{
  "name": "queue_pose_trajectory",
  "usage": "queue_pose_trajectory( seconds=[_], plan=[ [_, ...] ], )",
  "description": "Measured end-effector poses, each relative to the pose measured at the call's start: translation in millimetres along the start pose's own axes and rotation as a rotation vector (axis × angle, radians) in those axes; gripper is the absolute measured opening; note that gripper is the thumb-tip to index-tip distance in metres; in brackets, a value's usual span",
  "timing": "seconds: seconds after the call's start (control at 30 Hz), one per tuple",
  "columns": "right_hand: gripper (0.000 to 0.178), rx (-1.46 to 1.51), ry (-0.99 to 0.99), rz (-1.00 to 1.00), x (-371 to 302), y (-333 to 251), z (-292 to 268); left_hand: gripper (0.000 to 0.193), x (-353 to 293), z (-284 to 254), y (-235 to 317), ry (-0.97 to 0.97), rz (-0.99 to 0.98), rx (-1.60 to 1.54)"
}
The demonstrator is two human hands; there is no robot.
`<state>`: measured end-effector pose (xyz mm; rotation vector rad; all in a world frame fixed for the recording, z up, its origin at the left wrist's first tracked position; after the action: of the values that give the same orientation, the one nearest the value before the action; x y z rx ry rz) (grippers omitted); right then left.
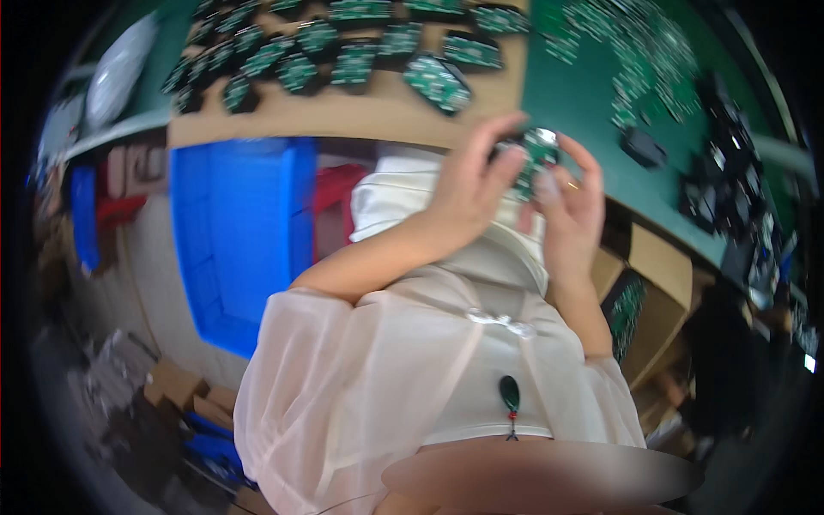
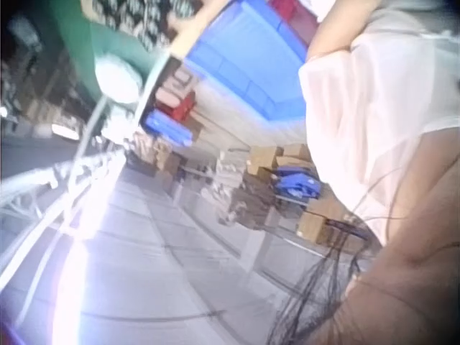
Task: The person picks up a black housing and a circuit board, fits the board into the housing by hand, and sets the assembled unit onto a cardboard sheet before repeating the process.
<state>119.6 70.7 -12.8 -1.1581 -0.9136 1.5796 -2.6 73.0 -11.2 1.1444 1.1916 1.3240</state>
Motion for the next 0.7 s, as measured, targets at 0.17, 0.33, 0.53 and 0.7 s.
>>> queue_pose_trajectory(
  seconds=[0.17,0.33,0.53,0.7],
  plan=[
    [0.039,-0.106,0.074,-0.136,-9.7,-14.1,-28.5,0.032,-0.2,11.0,-7.8,-0.291,-0.085,0.140],
    [0.038,-0.365,-0.132,-0.176,-27.0,-19.3,-8.1,0.025,-11.4,34.4,-43.4,-0.460,-0.454,-0.344],
    [0.038,-0.514,-0.231,-0.170,-28.1,-18.6,1.1,0.031,-13.4,41.5,-42.5,-0.515,-0.465,-0.470],
    [0.027,-1.083,-0.320,-0.866,-44.9,-69.0,44.5,0.024,-2.5,30.9,-35.8,-0.314,-0.427,-0.485]
  ],
)
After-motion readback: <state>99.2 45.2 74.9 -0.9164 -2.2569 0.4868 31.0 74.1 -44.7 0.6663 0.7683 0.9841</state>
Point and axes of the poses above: each hand's wrist, its own x-axis towards the middle knuckle, its own z-axis out of the palm, y = z × x, the point moved 10 cm from there along x, towards the middle knuckle, and after that the axes turned 1 degree about y, right-handed, at the moved point
